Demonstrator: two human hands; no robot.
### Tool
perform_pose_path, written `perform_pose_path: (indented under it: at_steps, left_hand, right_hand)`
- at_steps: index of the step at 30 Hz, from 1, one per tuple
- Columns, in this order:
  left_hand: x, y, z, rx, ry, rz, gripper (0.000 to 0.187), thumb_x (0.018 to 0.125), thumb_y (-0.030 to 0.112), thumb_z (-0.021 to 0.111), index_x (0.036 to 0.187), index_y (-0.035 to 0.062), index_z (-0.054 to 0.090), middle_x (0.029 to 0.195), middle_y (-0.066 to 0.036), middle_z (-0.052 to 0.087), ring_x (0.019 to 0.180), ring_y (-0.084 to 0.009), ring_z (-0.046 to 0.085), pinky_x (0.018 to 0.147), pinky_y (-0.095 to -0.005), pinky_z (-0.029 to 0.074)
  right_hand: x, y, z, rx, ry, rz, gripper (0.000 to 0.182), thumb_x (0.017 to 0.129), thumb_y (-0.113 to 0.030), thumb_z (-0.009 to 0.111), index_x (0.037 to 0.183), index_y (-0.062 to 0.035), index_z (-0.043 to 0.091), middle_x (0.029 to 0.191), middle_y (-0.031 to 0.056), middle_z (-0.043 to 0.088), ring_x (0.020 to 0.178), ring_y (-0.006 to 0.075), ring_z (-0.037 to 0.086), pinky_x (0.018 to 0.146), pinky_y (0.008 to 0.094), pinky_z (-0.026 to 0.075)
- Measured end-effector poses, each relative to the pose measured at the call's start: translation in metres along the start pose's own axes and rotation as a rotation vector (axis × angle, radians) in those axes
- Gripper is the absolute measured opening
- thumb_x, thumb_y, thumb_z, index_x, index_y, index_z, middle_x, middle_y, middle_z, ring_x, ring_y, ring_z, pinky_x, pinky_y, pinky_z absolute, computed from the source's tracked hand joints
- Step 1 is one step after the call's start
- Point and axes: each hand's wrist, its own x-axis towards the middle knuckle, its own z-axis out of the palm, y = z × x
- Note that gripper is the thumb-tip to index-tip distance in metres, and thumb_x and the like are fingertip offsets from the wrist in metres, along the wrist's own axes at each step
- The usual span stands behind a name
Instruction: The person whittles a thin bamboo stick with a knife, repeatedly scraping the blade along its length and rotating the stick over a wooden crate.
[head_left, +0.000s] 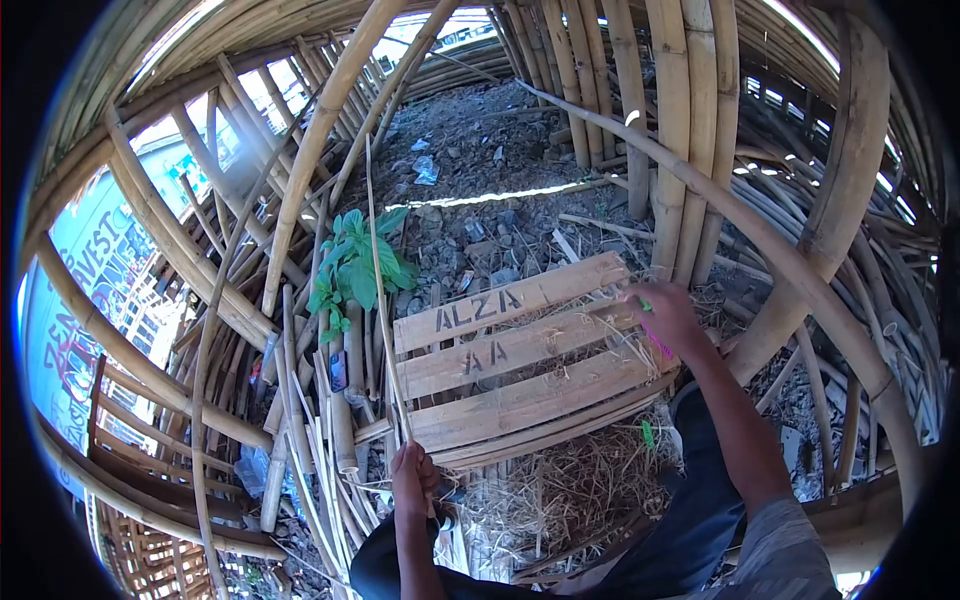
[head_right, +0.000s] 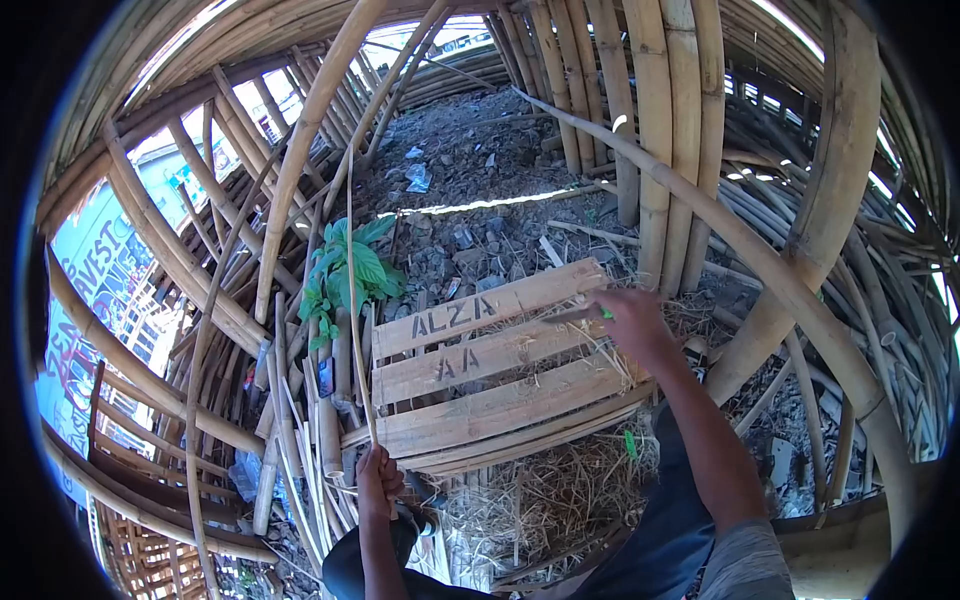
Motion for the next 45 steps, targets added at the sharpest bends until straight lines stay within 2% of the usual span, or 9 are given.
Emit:
perform_pose_path:
  at_steps: [4, 6, 11, 18, 29, 34, 39, 41, 45]
  left_hand:
    - [0.003, -0.001, 0.02, 0.019, 0.015, 0.036, 0.028, 0.096, 0.028, 0.036, 0.072, 0.0133, 0.037, 0.048, 0.006, 0.024, 0.035, -0.0033, 0.019, 0.031, -0.0202, 0.014]
    - [0.004, -0.005, 0.024, 0.044, -0.045, 0.088, 0.028, 0.096, 0.027, 0.036, 0.072, 0.0128, 0.037, 0.048, 0.005, 0.025, 0.035, -0.0034, 0.019, 0.031, -0.0204, 0.015]
    - [0.005, -0.01, 0.039, 0.075, -0.076, 0.006, 0.028, 0.096, 0.026, 0.039, 0.072, 0.012, 0.037, 0.048, 0.006, 0.025, 0.036, -0.0029, 0.019, 0.032, -0.0209, 0.014]
    - [0.009, -0.018, 0.064, 0.076, -0.169, -0.065, 0.028, 0.096, 0.028, 0.038, 0.072, 0.0127, 0.037, 0.05, 0.006, 0.025, 0.037, -0.0025, 0.02, 0.033, -0.0209, 0.014]
    - [0.01, -0.029, 0.081, -0.073, -0.235, -0.045, 0.024, 0.095, 0.024, 0.038, 0.075, 0.0112, 0.037, 0.052, 0.006, 0.026, 0.037, -0.0034, 0.021, 0.033, -0.022, 0.014]
    - [0.002, -0.03, 0.083, -0.163, -0.322, -0.096, 0.016, 0.09, 0.018, 0.038, 0.076, 0.0111, 0.038, 0.053, 0.006, 0.026, 0.039, -0.0039, 0.021, 0.034, -0.0222, 0.014]
    - [-0.006, -0.038, 0.088, -0.215, -0.386, -0.141, 0.012, 0.086, 0.018, 0.039, 0.078, 0.0102, 0.039, 0.053, 0.006, 0.026, 0.04, -0.0042, 0.022, 0.034, -0.022, 0.015]
    - [-0.008, -0.042, 0.091, -0.181, -0.327, -0.149, 0.011, 0.087, 0.017, 0.038, 0.078, 0.0096, 0.04, 0.054, 0.006, 0.027, 0.04, -0.0043, 0.022, 0.035, -0.0224, 0.015]
    - [-0.019, -0.043, 0.097, 0.088, -0.261, -0.069, 0.013, 0.088, 0.015, 0.035, 0.078, 0.0084, 0.041, 0.055, 0.005, 0.029, 0.042, -0.0048, 0.024, 0.037, -0.0227, 0.017]
  right_hand:
    - [0.008, -0.006, 0.014, -0.106, -0.143, 0.047, 0.03, 0.076, -0.011, 0.065, 0.105, -0.0047, 0.061, 0.072, 0.0133, 0.064, 0.061, 0.0296, 0.062, 0.057, 0.0358, 0.05]
    - [0.015, 0.019, 0.015, -0.488, -0.113, 0.656, 0.038, 0.075, -0.018, 0.066, 0.109, -0.0026, 0.058, 0.071, 0.0142, 0.063, 0.066, 0.0326, 0.062, 0.057, 0.0378, 0.05]
    - [-0.028, 0.049, 0.031, -0.295, -0.053, 0.466, 0.042, 0.076, -0.025, 0.066, 0.107, 0.0005, 0.057, 0.072, 0.0207, 0.061, 0.068, 0.0354, 0.061, 0.06, 0.0422, 0.048]
    - [-0.02, 0.007, 0.04, -0.044, -0.281, 0.552, 0.024, 0.072, -0.013, 0.064, 0.084, 0.0073, 0.061, 0.067, 0.025, 0.058, 0.064, 0.0353, 0.06, 0.058, 0.0418, 0.045]
    - [-0.004, -0.073, 0.027, 0.021, -0.38, 0.426, 0.024, 0.074, -0.018, 0.068, 0.075, 0.0029, 0.056, 0.06, 0.0179, 0.056, 0.055, 0.0311, 0.057, 0.053, 0.0396, 0.042]
    - [-0.002, -0.109, 0.037, 0.217, -0.518, 0.345, 0.028, 0.075, -0.022, 0.069, 0.07, 0.0014, 0.054, 0.056, 0.0123, 0.054, 0.049, 0.0183, 0.054, 0.049, 0.0356, 0.04]
    - [-0.025, -0.144, 0.064, 0.301, -0.667, 0.255, 0.026, 0.074, -0.024, 0.067, 0.068, -0.0002, 0.056, 0.055, 0.0148, 0.054, 0.048, 0.0258, 0.054, 0.05, 0.0371, 0.042]
    - [-0.038, -0.146, 0.079, 0.152, -0.622, -0.027, 0.022, 0.074, -0.021, 0.064, 0.067, -0.0003, 0.058, 0.056, 0.0168, 0.055, 0.052, 0.0321, 0.056, 0.052, 0.0405, 0.046]
    - [-0.035, -0.135, 0.093, 0.01, -0.568, 0.306, 0.018, 0.074, -0.018, 0.061, 0.066, -0.0022, 0.06, 0.06, 0.018, 0.057, 0.06, 0.0353, 0.058, 0.058, 0.0437, 0.047]
